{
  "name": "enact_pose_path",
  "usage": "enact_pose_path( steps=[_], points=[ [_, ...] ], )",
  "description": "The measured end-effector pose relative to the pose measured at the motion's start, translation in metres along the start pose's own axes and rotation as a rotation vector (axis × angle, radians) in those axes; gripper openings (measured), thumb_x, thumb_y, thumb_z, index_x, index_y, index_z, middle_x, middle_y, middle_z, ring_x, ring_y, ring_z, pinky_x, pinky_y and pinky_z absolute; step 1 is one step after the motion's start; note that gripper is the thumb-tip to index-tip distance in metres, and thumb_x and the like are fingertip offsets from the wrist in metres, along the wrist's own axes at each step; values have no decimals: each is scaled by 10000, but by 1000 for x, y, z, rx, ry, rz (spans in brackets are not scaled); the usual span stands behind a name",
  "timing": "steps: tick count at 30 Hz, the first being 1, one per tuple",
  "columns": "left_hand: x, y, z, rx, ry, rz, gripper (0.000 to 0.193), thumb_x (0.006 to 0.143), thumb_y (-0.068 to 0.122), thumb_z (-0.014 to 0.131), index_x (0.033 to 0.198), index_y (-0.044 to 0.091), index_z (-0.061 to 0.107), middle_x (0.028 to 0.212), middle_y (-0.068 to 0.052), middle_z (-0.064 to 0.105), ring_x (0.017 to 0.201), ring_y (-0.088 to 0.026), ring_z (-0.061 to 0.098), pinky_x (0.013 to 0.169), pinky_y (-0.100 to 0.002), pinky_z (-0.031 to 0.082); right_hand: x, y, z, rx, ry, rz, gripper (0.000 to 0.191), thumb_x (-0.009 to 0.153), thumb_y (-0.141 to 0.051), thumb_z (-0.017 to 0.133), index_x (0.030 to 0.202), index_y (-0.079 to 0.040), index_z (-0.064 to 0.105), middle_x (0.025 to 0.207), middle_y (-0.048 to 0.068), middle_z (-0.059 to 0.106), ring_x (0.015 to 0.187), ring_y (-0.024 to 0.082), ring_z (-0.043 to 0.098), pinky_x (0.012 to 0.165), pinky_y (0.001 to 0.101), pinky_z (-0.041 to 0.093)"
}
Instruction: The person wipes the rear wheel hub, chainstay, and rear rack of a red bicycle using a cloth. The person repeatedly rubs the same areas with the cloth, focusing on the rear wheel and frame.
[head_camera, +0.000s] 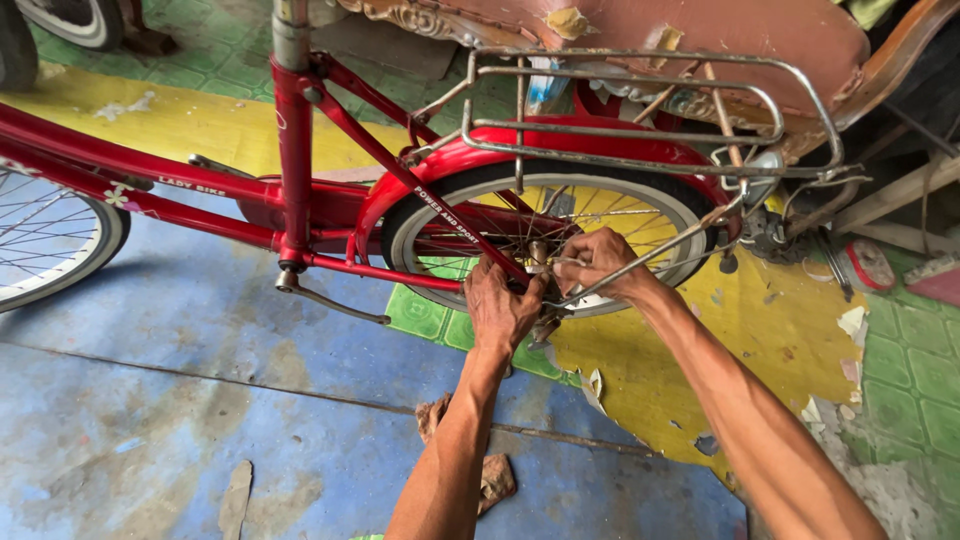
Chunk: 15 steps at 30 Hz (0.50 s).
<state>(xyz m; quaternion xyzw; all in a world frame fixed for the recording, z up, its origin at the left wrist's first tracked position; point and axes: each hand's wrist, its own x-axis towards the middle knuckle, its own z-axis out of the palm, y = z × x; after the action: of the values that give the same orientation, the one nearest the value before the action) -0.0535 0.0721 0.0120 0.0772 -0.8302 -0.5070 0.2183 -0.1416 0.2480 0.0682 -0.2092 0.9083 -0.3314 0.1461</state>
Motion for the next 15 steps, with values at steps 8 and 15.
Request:
enact_pose_path(
  steps=[8, 15],
  points=[
    [-59, 48, -9, -140, 366, 58, 474, 913, 352, 742, 1193, 5, 581, 1151, -177, 590, 1127, -318, 526, 1013, -499, 409, 5, 5, 1, 17, 45, -7, 167, 828, -199, 772, 770, -49, 728, 678, 82, 755, 622, 183, 720, 673, 418, 572],
    [-151, 158, -64, -1314, -621, 91, 254, 919, 250, 768, 1007, 25, 690, 963, -82, 673, 933, -210, 629, 889, -378, 500, 3, 9, 3, -93, 117, -71, 210, 839, -212, 777, 762, -22, 731, 660, 103, 729, 631, 210, 694, 626, 380, 533]
  ],
)
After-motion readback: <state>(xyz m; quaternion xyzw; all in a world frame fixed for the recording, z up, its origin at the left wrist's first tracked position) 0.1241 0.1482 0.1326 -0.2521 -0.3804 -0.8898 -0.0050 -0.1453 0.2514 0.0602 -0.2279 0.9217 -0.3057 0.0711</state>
